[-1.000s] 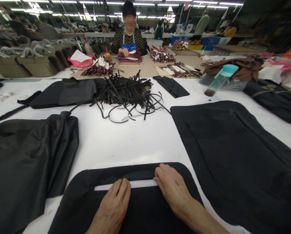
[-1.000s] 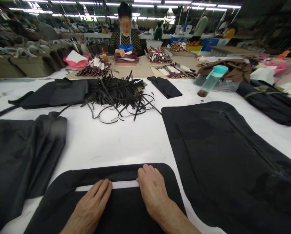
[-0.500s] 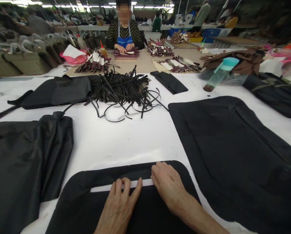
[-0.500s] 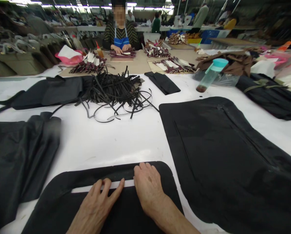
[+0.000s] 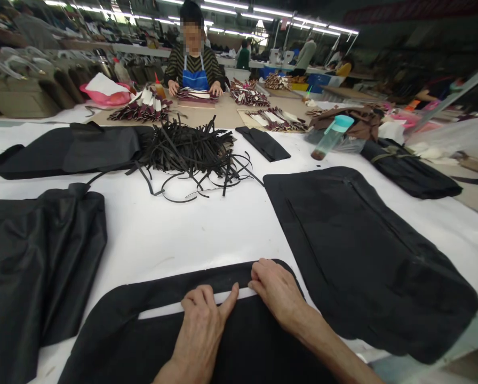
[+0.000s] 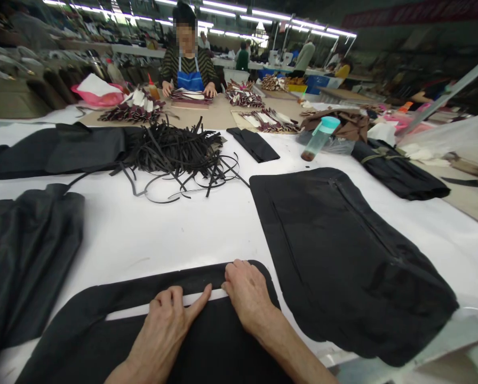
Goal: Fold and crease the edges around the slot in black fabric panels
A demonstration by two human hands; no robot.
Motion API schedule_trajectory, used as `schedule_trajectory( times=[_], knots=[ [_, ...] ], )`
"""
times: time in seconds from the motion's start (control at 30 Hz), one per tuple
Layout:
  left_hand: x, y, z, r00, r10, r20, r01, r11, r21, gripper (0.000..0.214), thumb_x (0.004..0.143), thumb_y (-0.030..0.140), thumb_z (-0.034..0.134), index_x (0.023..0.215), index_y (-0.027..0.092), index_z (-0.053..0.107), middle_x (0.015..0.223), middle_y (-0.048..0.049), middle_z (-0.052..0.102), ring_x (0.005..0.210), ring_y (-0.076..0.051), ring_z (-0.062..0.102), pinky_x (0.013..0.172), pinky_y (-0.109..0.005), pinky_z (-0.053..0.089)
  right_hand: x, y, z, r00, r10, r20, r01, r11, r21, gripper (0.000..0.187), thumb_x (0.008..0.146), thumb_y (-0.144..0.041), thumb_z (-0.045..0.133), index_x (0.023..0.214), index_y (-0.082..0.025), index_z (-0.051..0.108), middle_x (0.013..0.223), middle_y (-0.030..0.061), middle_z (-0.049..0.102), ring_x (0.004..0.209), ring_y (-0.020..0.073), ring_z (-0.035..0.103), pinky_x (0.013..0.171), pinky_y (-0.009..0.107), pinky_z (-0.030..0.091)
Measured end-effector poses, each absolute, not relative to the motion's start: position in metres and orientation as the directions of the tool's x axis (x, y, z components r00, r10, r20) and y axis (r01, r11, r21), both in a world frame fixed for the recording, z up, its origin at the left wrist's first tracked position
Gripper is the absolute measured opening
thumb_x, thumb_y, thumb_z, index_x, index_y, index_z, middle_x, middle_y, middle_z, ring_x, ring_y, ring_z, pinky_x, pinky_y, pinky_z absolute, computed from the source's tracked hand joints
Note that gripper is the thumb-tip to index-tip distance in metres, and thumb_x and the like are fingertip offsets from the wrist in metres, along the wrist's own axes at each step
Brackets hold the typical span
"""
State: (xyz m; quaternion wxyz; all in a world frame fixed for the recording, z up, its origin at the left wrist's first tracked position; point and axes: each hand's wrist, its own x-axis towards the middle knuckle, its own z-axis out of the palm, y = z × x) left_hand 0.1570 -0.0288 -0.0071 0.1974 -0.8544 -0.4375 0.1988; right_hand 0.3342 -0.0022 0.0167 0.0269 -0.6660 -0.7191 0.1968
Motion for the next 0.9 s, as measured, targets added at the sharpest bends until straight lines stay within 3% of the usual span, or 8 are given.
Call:
schedule_trajectory(
  times=[0.13, 0.23, 0.33, 0.5, 0.73, 0.9],
  knots=[
    [0.157, -0.028, -0.008, 0.525, 0.831, -0.185, 0.668, -0.537, -0.516, 0.074, 0.086, 0.011, 0.037, 0.137, 0.043, -0.004, 0.079, -0.0100, 0.062, 0.064, -0.027, 0.059, 0.055, -0.035, 0.039, 0.351, -0.008, 0.024, -0.054, 0.988, -0.142, 0.867, -0.024, -0.498, 0.012, 0.087, -0.019, 0.049, 0.076, -0.022, 0.052, 0.078, -0.0021, 0.055, 0.074, 0.0135, 0.051, 0.067, 0.025, 0.036],
    [0.156, -0.028, -0.008, 0.547, 0.821, -0.165, 0.666, -0.546, -0.508, 0.072, 0.085, 0.010, 0.036, 0.138, 0.044, -0.001, 0.077, -0.0094, 0.061, 0.063, -0.026, 0.059, 0.054, -0.034, 0.039, 0.354, -0.013, 0.030, -0.017, 0.992, -0.125, 0.840, -0.053, -0.540, 0.013, 0.087, -0.019, 0.049, 0.075, -0.022, 0.051, 0.076, -0.0028, 0.053, 0.071, 0.0130, 0.050, 0.064, 0.025, 0.036],
    [0.155, -0.029, -0.010, 0.561, 0.817, -0.132, 0.669, -0.541, -0.510, 0.071, 0.085, 0.009, 0.036, 0.139, 0.042, 0.002, 0.076, -0.0089, 0.061, 0.062, -0.025, 0.059, 0.054, -0.034, 0.040, 0.347, -0.019, 0.025, -0.093, 0.988, -0.120, 0.867, 0.021, -0.499, 0.009, 0.083, -0.014, 0.054, 0.078, -0.022, 0.053, 0.081, -0.0018, 0.054, 0.076, 0.0143, 0.051, 0.067, 0.025, 0.036],
    [0.153, -0.030, -0.012, 0.573, 0.815, -0.083, 0.682, -0.530, -0.504, 0.073, 0.086, 0.011, 0.038, 0.138, 0.039, -0.004, 0.074, -0.0087, 0.061, 0.059, -0.025, 0.058, 0.053, -0.034, 0.040, 0.339, -0.020, 0.006, -0.149, 0.982, -0.118, 0.944, 0.106, -0.312, 0.009, 0.082, -0.013, 0.055, 0.079, -0.021, 0.054, 0.084, 0.0002, 0.056, 0.081, 0.0171, 0.051, 0.070, 0.028, 0.034],
    [0.152, -0.030, -0.015, 0.619, 0.783, -0.062, 0.643, -0.550, -0.533, 0.076, 0.083, 0.010, 0.035, 0.139, 0.034, -0.010, 0.072, -0.0085, 0.060, 0.056, -0.026, 0.056, 0.052, -0.036, 0.039, 0.343, -0.005, 0.018, 0.052, 0.945, -0.324, 0.932, -0.163, -0.325, 0.008, 0.080, -0.018, 0.054, 0.072, -0.021, 0.053, 0.076, -0.0018, 0.059, 0.073, 0.0134, 0.053, 0.063, 0.025, 0.031],
    [0.154, -0.026, -0.018, 0.625, 0.778, -0.067, 0.606, -0.538, -0.586, 0.083, 0.081, 0.009, 0.037, 0.135, 0.033, -0.022, 0.067, -0.0050, 0.059, 0.053, -0.027, 0.056, 0.051, -0.037, 0.039, 0.341, 0.006, 0.027, 0.081, 0.915, -0.395, 0.936, -0.207, -0.286, 0.009, 0.073, -0.020, 0.060, 0.065, -0.020, 0.055, 0.068, -0.0005, 0.061, 0.069, 0.0155, 0.055, 0.058, 0.026, 0.027]
  ],
)
